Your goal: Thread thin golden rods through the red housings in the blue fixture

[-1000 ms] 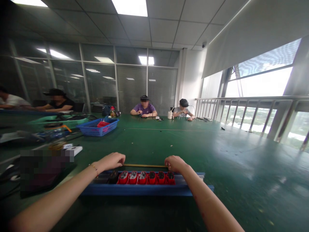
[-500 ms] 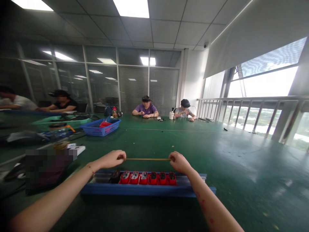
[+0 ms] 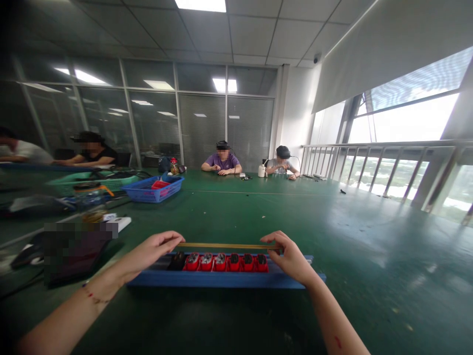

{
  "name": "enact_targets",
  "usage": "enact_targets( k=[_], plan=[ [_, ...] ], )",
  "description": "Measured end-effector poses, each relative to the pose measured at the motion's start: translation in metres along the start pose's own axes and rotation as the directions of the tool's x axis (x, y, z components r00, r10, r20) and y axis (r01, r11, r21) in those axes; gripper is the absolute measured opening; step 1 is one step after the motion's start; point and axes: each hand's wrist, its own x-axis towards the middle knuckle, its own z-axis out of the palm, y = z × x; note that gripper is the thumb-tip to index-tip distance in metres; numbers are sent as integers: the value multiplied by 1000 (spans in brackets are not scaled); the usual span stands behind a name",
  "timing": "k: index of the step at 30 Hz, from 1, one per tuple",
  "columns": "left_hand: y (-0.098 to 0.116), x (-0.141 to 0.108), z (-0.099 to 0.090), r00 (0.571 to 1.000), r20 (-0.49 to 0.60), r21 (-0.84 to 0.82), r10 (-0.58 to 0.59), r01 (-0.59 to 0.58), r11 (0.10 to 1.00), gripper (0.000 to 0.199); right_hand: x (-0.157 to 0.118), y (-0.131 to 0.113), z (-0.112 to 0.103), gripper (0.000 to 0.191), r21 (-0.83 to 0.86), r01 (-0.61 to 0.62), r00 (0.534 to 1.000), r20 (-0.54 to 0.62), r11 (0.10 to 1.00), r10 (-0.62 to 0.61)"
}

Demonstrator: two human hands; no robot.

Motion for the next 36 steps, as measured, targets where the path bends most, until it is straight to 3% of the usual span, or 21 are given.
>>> enact_targets(
  k=[3, 7, 12, 24, 28, 36],
  plan=[
    [-6, 1, 2, 999, -46, 20, 13, -12, 1000, 44, -4, -1, 0, 26, 124, -65, 998, 31, 990, 62],
    [-17, 2, 2, 1000, 0, 27, -7, 7, 1000, 46, -3, 8, 14, 29, 211, -192, 981, 5, 958, 196],
    [-22, 2, 2, 999, 44, 52, -17, 14, 999, 43, -1, 20, 27, 33, 175, -200, 979, 5, 964, 202],
    [-26, 4, 3, 993, 114, 54, -39, 33, 998, 46, -2, 16, 20, 33, 211, -280, 956, 148, 937, 253],
    [-28, 7, 2, 994, 111, 42, -13, 8, 999, 45, -2, 15, 21, 35, 188, -288, 955, 126, 939, 268],
    [-22, 9, -12, 997, 79, 330, 10, -36, 943, 41, -2, 15, 25, 36, 14, -287, 956, 61, 958, 286]
  ],
)
